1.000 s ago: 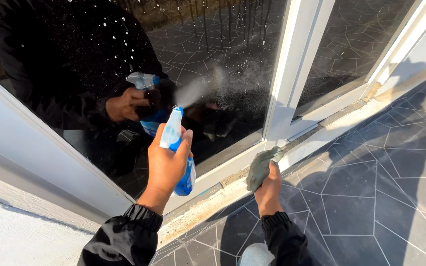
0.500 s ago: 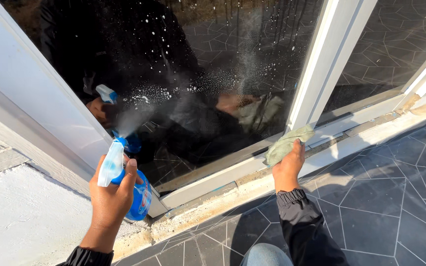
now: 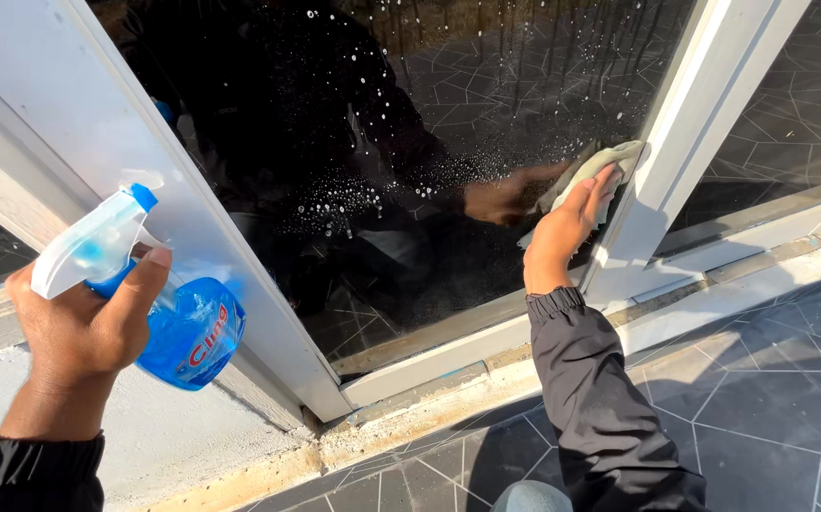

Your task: The person sprays a cleaning liquid onto a glass door and wipes the surface using a cloth.

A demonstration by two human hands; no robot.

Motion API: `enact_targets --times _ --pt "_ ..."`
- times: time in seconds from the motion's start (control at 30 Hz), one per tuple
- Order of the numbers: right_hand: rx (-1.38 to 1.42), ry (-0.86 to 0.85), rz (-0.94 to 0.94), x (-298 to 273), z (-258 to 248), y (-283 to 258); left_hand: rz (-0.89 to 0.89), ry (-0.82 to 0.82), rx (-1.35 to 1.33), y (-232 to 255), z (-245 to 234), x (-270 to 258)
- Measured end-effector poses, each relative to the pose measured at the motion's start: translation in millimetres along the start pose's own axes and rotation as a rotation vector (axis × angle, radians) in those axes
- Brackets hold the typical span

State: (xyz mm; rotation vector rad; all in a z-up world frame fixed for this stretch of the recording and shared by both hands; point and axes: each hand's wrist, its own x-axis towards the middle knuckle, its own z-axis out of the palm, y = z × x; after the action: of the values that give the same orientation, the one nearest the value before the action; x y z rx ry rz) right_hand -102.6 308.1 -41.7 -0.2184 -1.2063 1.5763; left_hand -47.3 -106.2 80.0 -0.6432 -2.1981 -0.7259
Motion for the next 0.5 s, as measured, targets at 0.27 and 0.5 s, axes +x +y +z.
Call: enact_targets --times 0.27,0.5 --pt "-0.535 -0.726 -0.685 -184.0 89.2 -1.2 0.191 0.01 0.101 -27.2 7.2 4.3" --pt "-0.749 -0.941 -0.501 -274.7 17.6 96.3 0.449 0.079 0.31 -19.6 -0.7 20.9"
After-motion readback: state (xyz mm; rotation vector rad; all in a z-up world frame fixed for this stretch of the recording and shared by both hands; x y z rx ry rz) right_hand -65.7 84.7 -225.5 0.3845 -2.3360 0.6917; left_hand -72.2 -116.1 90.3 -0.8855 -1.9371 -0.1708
